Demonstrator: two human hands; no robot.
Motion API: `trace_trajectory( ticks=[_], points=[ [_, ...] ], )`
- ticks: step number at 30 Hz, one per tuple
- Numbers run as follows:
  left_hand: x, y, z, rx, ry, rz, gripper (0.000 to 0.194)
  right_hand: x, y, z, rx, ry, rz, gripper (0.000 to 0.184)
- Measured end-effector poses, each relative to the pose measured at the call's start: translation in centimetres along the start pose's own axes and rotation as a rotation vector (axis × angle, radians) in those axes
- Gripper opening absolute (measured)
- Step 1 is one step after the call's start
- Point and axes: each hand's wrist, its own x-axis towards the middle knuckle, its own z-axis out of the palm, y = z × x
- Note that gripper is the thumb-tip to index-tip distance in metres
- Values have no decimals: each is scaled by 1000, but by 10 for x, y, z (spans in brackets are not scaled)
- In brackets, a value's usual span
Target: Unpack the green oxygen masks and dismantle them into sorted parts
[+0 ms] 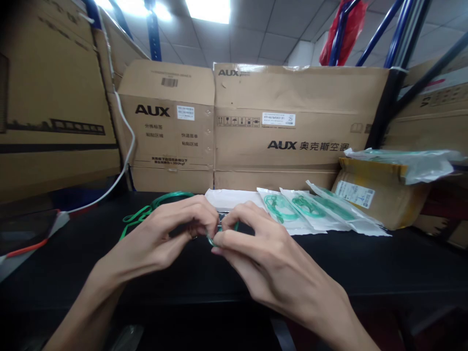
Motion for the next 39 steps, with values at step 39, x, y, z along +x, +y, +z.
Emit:
trace_trajectory(
  ticks=[39],
  points=[
    [7, 3, 5, -80, 203, 166, 17, -1, 8, -9, 268, 98, 238, 7]
  ],
)
